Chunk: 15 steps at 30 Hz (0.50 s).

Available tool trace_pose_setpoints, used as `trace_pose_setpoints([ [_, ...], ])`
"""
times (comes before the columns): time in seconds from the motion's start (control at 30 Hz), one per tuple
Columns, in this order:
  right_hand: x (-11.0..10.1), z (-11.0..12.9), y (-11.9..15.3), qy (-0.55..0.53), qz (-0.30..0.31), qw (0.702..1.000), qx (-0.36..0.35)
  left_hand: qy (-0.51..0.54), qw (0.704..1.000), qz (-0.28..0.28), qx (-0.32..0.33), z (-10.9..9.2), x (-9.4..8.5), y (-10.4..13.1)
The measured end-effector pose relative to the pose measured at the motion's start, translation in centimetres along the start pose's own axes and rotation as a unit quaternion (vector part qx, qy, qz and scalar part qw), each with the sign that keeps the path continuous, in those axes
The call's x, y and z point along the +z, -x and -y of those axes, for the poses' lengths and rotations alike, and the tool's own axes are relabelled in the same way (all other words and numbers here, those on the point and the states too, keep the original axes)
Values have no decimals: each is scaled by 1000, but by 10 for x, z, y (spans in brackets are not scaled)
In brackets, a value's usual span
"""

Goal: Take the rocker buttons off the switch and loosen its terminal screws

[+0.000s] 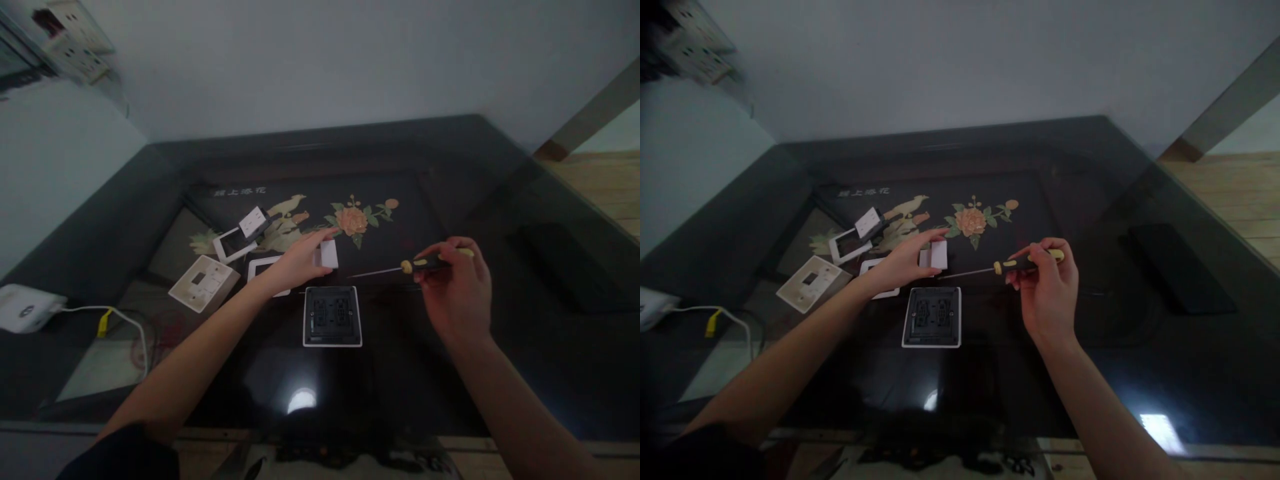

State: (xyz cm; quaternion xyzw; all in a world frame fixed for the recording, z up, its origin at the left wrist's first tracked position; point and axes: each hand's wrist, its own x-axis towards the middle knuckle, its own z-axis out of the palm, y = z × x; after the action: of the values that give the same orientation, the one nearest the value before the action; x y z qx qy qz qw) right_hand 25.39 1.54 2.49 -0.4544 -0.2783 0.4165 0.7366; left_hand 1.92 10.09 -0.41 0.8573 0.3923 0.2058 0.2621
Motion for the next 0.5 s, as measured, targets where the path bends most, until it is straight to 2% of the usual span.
trace_pose_setpoints([
  [0.17,1,1,-1,-6,-1,1000,-1,6,1000,21,1,4,6,1],
  [0.3,0,1,0,-6,3,1000,-3,19,1000,13,7,3,1,1],
  [0.4,-1,0,-1,-1,5,1000,-7,39,999,-28,7,-5,-8,9],
  [0.5,-1,-2,0,8,9,1000,-22,68,994,-88,-5,-22,-9,30],
])
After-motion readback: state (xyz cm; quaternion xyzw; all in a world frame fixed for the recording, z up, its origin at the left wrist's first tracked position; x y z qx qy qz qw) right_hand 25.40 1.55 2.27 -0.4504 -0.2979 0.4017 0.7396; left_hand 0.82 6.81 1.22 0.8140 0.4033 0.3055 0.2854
